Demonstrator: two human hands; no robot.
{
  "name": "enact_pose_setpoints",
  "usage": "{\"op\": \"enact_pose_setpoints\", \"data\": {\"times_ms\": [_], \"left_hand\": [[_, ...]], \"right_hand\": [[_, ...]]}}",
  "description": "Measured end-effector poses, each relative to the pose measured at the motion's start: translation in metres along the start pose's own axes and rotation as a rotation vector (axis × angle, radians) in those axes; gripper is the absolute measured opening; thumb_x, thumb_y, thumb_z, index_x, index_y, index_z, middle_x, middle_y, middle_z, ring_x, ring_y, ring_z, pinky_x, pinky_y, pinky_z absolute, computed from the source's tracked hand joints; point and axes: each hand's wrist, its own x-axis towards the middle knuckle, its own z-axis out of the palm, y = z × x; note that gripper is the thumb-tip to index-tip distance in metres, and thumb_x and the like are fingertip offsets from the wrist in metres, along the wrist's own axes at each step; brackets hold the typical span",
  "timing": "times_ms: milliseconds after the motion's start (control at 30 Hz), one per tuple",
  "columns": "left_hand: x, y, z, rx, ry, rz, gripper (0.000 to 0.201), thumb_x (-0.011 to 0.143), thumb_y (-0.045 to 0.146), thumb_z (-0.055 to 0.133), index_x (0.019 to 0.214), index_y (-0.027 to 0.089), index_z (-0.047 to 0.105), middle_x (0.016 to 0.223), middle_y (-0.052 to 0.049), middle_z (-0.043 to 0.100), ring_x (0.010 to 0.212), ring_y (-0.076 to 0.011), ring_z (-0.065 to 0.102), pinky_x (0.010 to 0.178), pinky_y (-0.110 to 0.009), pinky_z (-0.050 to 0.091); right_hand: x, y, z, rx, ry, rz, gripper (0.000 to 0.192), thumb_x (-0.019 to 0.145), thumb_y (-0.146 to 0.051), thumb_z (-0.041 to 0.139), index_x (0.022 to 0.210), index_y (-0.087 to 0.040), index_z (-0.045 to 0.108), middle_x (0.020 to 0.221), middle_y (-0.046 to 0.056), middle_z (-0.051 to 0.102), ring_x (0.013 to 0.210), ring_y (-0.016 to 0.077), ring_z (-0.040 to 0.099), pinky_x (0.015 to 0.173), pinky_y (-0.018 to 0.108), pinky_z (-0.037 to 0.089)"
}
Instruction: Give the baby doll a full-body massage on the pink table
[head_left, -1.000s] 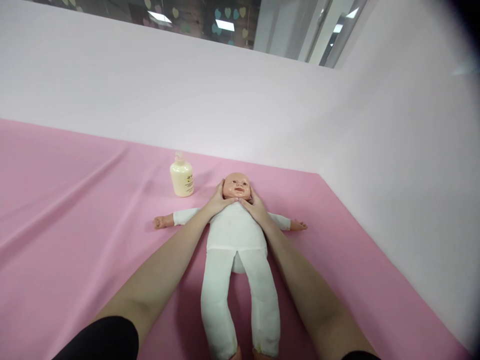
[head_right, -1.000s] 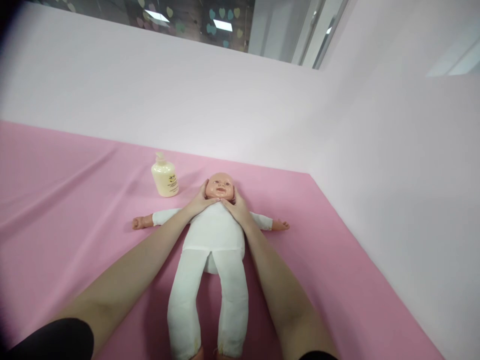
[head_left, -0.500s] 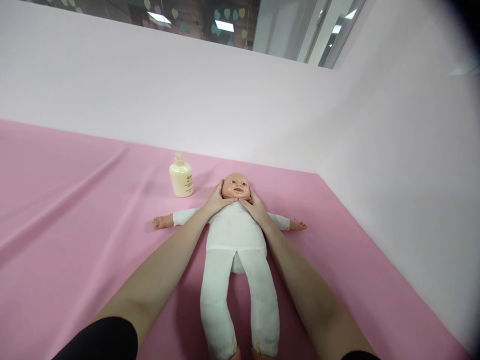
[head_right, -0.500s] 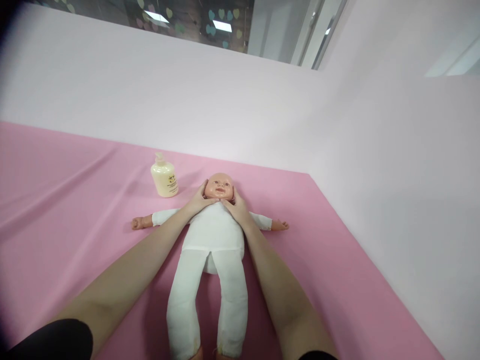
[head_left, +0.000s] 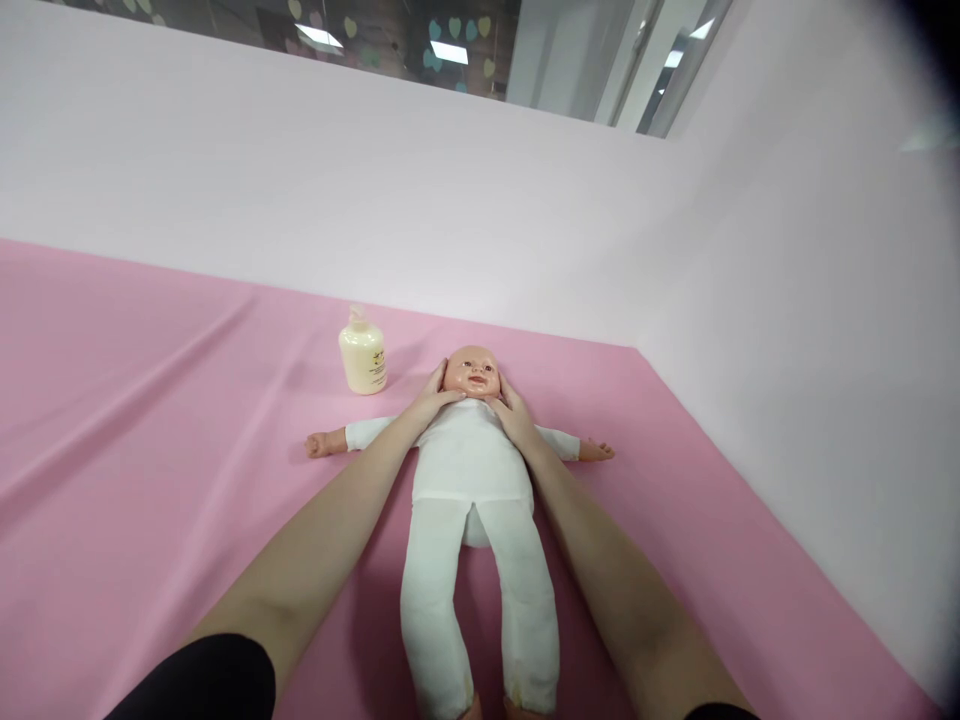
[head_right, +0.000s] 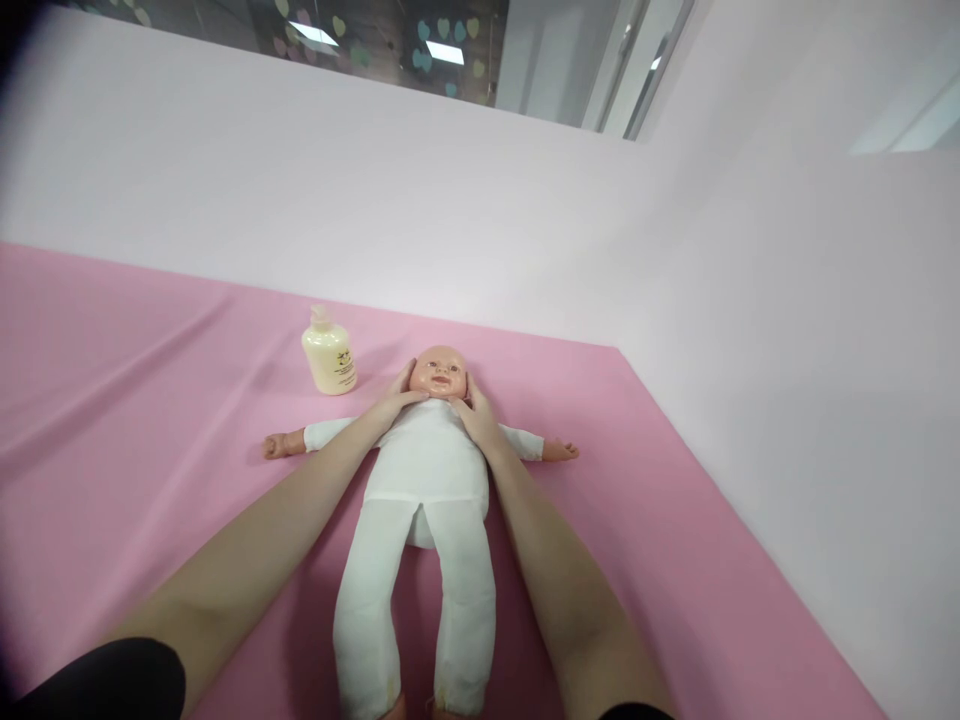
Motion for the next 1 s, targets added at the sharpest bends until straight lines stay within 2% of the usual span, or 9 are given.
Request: {"op": "enact_pose_setpoints", "data": {"times_ms": [200, 300, 433, 500, 600, 667, 800, 900, 1000], "left_hand": [[0.004, -0.004, -0.002, -0.039, -0.006, -0.016, 0.091, 0.065, 0.02, 0.058, 0.146, 0.022, 0.018, 0.15, 0.0, 0.024, 0.136, -0.0256, 0.028, 0.113, -0.037, 0.026], [0.003, -0.004, -0.002, -0.026, 0.006, -0.036, 0.087, 0.067, 0.022, 0.054, 0.146, 0.026, 0.018, 0.15, 0.003, 0.025, 0.135, -0.025, 0.031, 0.111, -0.038, 0.029], [0.003, -0.007, -0.003, -0.004, -0.01, -0.011, 0.089, 0.067, 0.022, 0.059, 0.145, 0.029, 0.019, 0.151, 0.003, 0.022, 0.137, -0.0259, 0.026, 0.112, -0.04, 0.027], [0.002, -0.01, -0.004, 0.009, -0.038, 0.026, 0.1, 0.062, 0.021, 0.067, 0.146, 0.027, 0.014, 0.152, 0.0, 0.02, 0.138, -0.027, 0.024, 0.113, -0.04, 0.025], [0.002, -0.013, -0.003, -0.004, -0.052, 0.052, 0.116, 0.055, 0.021, 0.075, 0.147, 0.023, 0.005, 0.152, -0.007, 0.02, 0.137, -0.028, 0.026, 0.113, -0.04, 0.025], [0.002, -0.014, -0.002, -0.012, -0.048, 0.054, 0.118, 0.054, 0.021, 0.076, 0.147, 0.022, 0.004, 0.152, -0.009, 0.019, 0.137, -0.0278, 0.027, 0.112, -0.04, 0.026], [0.004, -0.012, -0.003, 0.051, -0.023, 0.051, 0.104, 0.059, 0.017, 0.067, 0.147, 0.021, 0.012, 0.153, -0.005, 0.016, 0.138, -0.0267, 0.024, 0.114, -0.038, 0.023], [0.006, -0.009, -0.004, 0.099, 0.003, 0.037, 0.096, 0.06, 0.013, 0.058, 0.146, 0.027, 0.018, 0.151, 0.002, 0.022, 0.138, -0.0251, 0.024, 0.115, -0.038, 0.021], [0.008, -0.008, -0.004, 0.09, 0.009, 0.021, 0.093, 0.06, 0.011, 0.053, 0.145, 0.031, 0.021, 0.147, 0.006, 0.031, 0.137, -0.0239, 0.027, 0.114, -0.038, 0.024]], "right_hand": [[0.003, 0.005, -0.001, -0.018, 0.006, -0.048, 0.061, 0.082, -0.031, 0.047, 0.141, -0.021, 0.034, 0.143, 0.001, 0.039, 0.133, 0.0195, 0.033, 0.113, 0.038, 0.021], [0.003, 0.005, -0.002, -0.005, 0.004, -0.063, 0.058, 0.083, -0.028, 0.044, 0.14, -0.022, 0.035, 0.144, -0.001, 0.037, 0.136, 0.0183, 0.028, 0.115, 0.038, 0.017], [0.0, 0.002, -0.001, -0.003, -0.004, -0.047, 0.065, 0.08, -0.033, 0.055, 0.141, -0.023, 0.034, 0.134, 0.002, 0.05, 0.125, 0.0226, 0.045, 0.107, 0.04, 0.033], [-0.001, 0.001, 0.0, 0.002, -0.031, -0.025, 0.074, 0.077, -0.035, 0.061, 0.143, -0.022, 0.029, 0.124, 0.005, 0.058, 0.111, 0.0235, 0.055, 0.098, 0.039, 0.043], [-0.003, 0.0, 0.001, 0.02, -0.062, -0.017, 0.083, 0.074, -0.038, 0.064, 0.145, -0.02, 0.024, 0.115, 0.007, 0.062, 0.096, 0.0222, 0.062, 0.086, 0.037, 0.05], [-0.003, -0.001, 0.001, 0.021, -0.067, -0.024, 0.084, 0.074, -0.038, 0.064, 0.145, -0.019, 0.023, 0.112, 0.007, 0.063, 0.091, 0.021, 0.063, 0.083, 0.036, 0.051], [-0.002, 0.0, 0.0, -0.031, -0.047, -0.008, 0.079, 0.075, -0.031, 0.06, 0.144, -0.018, 0.024, 0.109, 0.006, 0.064, 0.09, 0.0211, 0.062, 0.086, 0.038, 0.049], [0.0, 0.002, -0.001, -0.061, -0.026, -0.02, 0.075, 0.074, -0.023, 0.054, 0.143, -0.018, 0.027, 0.12, 0.006, 0.06, 0.102, 0.0223, 0.059, 0.096, 0.04, 0.044], [0.003, 0.005, -0.001, -0.062, 0.002, -0.062, 0.069, 0.074, -0.02, 0.048, 0.141, -0.019, 0.032, 0.134, 0.004, 0.05, 0.121, 0.0213, 0.047, 0.107, 0.039, 0.033]]}}
